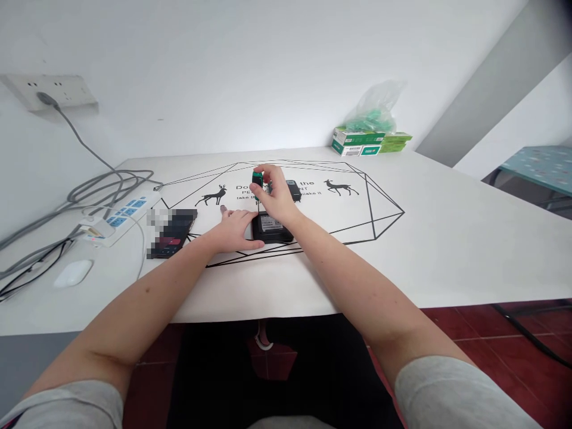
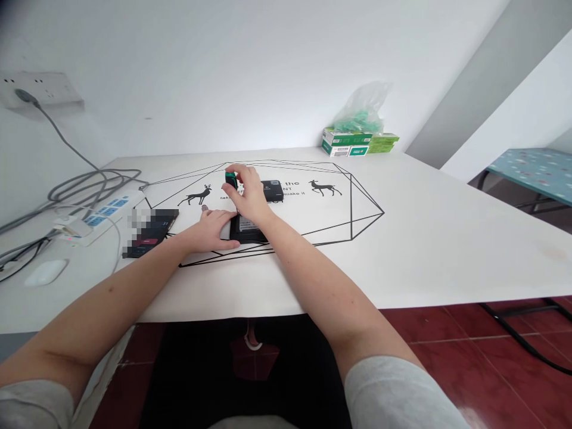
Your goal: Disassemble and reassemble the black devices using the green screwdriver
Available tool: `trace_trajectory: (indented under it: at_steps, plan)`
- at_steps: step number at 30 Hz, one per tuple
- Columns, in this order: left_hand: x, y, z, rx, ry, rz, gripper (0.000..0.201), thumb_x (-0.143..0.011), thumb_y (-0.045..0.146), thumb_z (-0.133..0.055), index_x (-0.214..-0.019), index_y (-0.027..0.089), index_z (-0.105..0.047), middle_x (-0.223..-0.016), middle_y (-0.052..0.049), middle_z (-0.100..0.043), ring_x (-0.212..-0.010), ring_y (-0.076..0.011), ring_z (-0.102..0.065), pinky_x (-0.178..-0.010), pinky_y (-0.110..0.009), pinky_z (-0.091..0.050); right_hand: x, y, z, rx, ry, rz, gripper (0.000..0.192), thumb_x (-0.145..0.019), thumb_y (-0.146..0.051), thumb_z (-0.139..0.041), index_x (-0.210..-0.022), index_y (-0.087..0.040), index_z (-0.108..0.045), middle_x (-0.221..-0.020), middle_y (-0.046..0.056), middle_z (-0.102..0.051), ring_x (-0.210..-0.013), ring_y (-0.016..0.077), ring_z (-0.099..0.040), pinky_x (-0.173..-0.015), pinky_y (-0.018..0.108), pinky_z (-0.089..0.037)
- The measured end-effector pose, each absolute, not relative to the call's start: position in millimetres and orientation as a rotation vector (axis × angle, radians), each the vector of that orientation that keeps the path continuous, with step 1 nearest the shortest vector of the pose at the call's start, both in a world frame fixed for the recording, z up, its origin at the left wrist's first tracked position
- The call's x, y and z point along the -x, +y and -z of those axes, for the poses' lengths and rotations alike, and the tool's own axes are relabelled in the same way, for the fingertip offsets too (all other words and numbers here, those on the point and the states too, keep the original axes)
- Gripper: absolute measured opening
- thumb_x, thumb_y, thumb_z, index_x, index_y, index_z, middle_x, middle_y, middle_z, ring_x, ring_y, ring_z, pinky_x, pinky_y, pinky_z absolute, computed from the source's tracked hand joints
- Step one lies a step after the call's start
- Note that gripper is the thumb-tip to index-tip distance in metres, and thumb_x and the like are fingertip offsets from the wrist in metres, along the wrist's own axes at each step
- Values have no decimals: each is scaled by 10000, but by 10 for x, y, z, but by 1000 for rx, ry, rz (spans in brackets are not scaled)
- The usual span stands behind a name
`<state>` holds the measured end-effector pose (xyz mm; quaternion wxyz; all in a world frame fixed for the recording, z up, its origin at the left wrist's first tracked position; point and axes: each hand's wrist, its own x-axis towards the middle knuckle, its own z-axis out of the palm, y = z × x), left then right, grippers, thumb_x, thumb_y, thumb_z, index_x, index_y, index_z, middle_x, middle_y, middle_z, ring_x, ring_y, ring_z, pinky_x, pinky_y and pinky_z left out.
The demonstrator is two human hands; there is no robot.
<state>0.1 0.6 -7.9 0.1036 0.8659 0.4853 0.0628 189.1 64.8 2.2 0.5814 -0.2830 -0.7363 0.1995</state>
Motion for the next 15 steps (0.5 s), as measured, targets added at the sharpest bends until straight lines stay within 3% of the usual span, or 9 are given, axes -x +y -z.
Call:
trace_trajectory:
  at_steps: [3,5,8,11,15]
  plan:
    - [-1,4,83,-2550,1444,-174,967,-887,774,-646,-1643,196,-475,-1585,-235,-586,-1493,-467,-503,-1311,-722,-157,-1890,661,-12,609,-1712,-593,345,-1067,-513,-543,-1343,-314,-603,-1387,84,-692,-1269,270,-628,-1158,514,-523]
    - [-1,0,78,-2548,1441,-176,956,-892,766,-647,-1646,204,-473,-1587,-230,-588,-1496,-464,-497,-1309,-721,-162,-1887,673,-3,597,-1705,-644,352,-1088,-524,-491,-1356,-318,-590,-1357,77,-705,-1235,255,-645,-1138,501,-535]
    - [-4,-9,61,-2550,1419,-184,937,-897,753,-650,-1643,214,-478,-1582,-216,-600,-1496,-467,-495,-1303,-715,-180,-1885,687,8,625,-1706,-544,358,-1027,-497,-620,-1326,-301,-597,-1286,81,-713,-1109,244,-640,-1104,502,-545]
    - [-9,-19,43,-2545,1416,-177,947,-897,755,-647,-1644,200,-475,-1590,-225,-591,-1505,-466,-487,-1307,-708,-176,-1887,690,8,640,-1692,-495,381,-989,-494,-679,-1304,-292,-606,-1305,86,-700,-1103,247,-627,-1083,495,-557]
    - [-14,-26,35,-2537,1433,-162,956,-893,765,-642,-1640,190,-477,-1592,-231,-583,-1518,-468,-476,-1313,-695,-181,-1893,689,1,609,-1678,-686,345,-1089,-505,-489,-1351,-309,-597,-1256,73,-711,-1153,241,-664,-1012,461,-599]
